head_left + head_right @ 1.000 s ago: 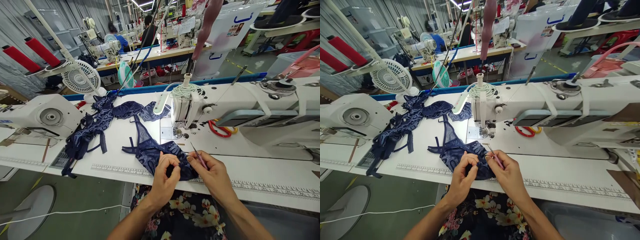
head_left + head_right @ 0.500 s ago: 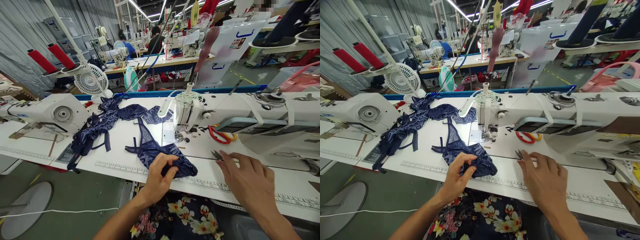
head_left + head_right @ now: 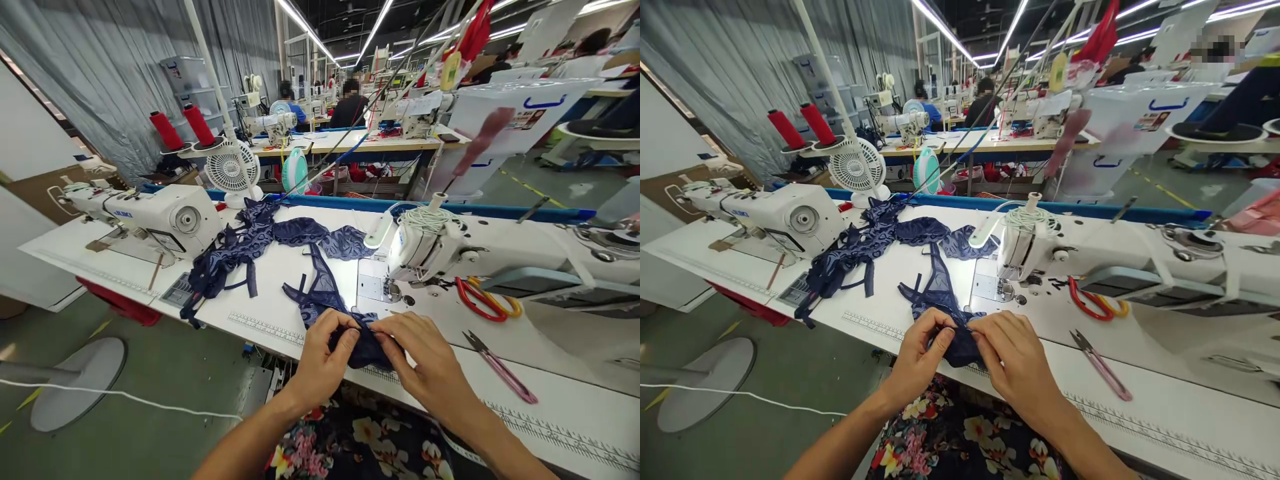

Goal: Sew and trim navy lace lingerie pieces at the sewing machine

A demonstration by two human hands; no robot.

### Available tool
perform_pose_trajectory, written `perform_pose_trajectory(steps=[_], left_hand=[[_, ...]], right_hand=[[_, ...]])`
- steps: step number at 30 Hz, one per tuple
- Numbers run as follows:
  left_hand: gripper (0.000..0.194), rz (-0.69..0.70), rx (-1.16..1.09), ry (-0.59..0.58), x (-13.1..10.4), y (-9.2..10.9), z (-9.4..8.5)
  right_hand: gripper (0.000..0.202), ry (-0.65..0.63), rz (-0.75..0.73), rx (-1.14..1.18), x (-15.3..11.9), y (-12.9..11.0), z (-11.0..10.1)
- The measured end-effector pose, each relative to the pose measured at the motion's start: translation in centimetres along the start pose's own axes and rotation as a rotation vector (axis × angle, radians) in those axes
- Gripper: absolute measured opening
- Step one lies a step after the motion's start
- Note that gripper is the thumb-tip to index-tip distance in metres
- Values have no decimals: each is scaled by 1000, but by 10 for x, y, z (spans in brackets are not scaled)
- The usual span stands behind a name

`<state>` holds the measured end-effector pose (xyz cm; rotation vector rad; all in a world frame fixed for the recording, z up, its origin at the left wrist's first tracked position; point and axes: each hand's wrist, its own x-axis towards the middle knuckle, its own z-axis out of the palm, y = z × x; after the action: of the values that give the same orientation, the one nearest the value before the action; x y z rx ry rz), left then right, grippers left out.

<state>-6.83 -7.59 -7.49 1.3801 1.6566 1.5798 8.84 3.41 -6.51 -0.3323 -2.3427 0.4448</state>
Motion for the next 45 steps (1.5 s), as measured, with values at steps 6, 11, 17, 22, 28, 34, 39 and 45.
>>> perform_pose_trajectory(steps=[6,11,17,22,28,34,39,45], left_hand=[[12,365,208,129,2,-4,-1],[7,482,256,-61,15,-3,-8],[7,249,63,-202,32,4,-7],[10,58,-76,-164,35,-4,6],[18,-331,-350,-96,29,-14,20],[25,-352,-347,58,28,-30,9],[23,-66,14,259,83,-31,-71],[13,776,870,117,122,-6,-111]], right_hand=[[16,64,61,101,3,-6,-3],[17,-32,107,136,-1,4,-9],[15,-62,96,155,-4,15,-12],[11,-108,139,130,-5,22,-16],[15,-239,99,-100,0,26,-24],[31,-264,125,-310,9,18,6],[22,-69,202,-85,103,16,77],[37,52,60,-59,169,46,104]])
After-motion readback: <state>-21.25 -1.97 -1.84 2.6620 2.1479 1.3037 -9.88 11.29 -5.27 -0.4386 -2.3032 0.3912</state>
